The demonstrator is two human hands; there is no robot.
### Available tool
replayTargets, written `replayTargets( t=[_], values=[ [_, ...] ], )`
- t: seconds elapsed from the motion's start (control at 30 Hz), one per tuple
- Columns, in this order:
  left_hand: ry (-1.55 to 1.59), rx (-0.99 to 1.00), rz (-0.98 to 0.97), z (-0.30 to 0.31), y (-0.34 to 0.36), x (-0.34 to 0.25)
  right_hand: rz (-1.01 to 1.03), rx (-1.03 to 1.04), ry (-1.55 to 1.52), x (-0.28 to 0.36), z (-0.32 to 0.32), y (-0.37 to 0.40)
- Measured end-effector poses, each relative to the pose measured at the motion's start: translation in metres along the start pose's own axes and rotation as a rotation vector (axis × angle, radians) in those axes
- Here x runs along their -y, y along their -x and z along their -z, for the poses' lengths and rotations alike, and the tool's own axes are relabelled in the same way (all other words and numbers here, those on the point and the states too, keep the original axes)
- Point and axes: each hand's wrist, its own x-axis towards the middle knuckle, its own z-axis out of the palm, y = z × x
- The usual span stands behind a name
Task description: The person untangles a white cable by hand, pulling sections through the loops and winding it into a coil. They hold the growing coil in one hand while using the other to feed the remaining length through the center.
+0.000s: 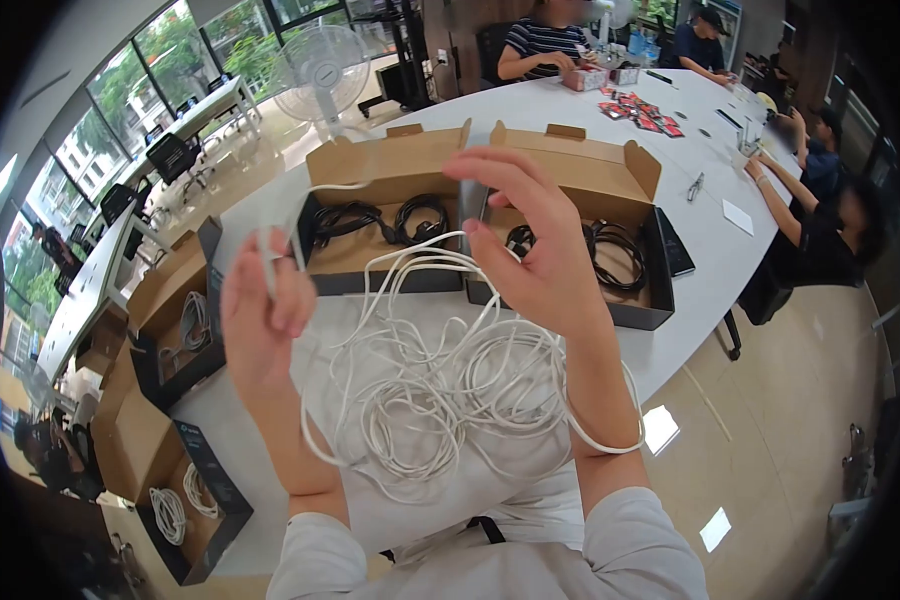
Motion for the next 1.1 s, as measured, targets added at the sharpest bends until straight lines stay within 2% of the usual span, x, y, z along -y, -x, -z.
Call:
replayTargets(
  t=[0.03,0.1,0.2,0.27,0.37,0.4,0.5,0.6,0.7,0.8,0.87,0.9,1.0,1.1],
  values=[
    [0.035,0.052,0.094,0.002,0.000,0.003,-0.002,0.048,0.037,0.005,-0.002,-0.001],
    [0.121,0.175,0.203,0.002,-0.003,0.010,0.076,-0.034,0.111,0.004,-0.018,-0.001],
    [0.186,0.314,0.307,-0.006,-0.005,0.016,0.123,0.087,0.187,-0.003,-0.021,0.000],
    [0.164,0.387,0.335,-0.008,-0.006,0.023,0.137,0.252,0.218,-0.005,-0.017,0.000],
    [0.157,0.676,0.380,0.002,-0.010,0.029,0.026,0.390,0.121,-0.013,-0.009,0.001],
    [0.168,0.771,0.392,0.003,-0.012,0.031,0.039,0.305,0.071,-0.012,-0.008,0.001],
    [-0.246,0.670,0.024,-0.002,-0.013,0.041,0.046,0.016,-0.025,-0.005,-0.005,0.003],
    [-1.085,0.634,-0.288,0.004,-0.011,0.039,0.021,-0.303,0.021,-0.009,0.007,0.006],
    [-1.123,0.374,-0.003,0.009,-0.007,0.042,0.024,-0.530,0.075,-0.014,0.014,0.006],
    [-0.774,0.239,0.432,0.020,-0.015,0.029,-0.013,-0.681,0.035,-0.013,0.017,0.006],
    [-0.375,0.183,0.461,0.033,-0.020,0.021,0.008,-0.712,0.050,-0.012,0.015,0.006],
    [-0.174,0.152,0.470,0.036,-0.022,0.019,0.007,-0.676,0.078,-0.013,0.013,0.006],
    [0.520,0.096,0.300,0.039,-0.028,0.031,-0.003,-0.529,0.132,-0.014,0.009,0.007],
    [0.802,0.138,0.139,0.042,-0.030,0.032,-0.012,-0.358,0.195,-0.004,0.001,0.000]
  ],
)
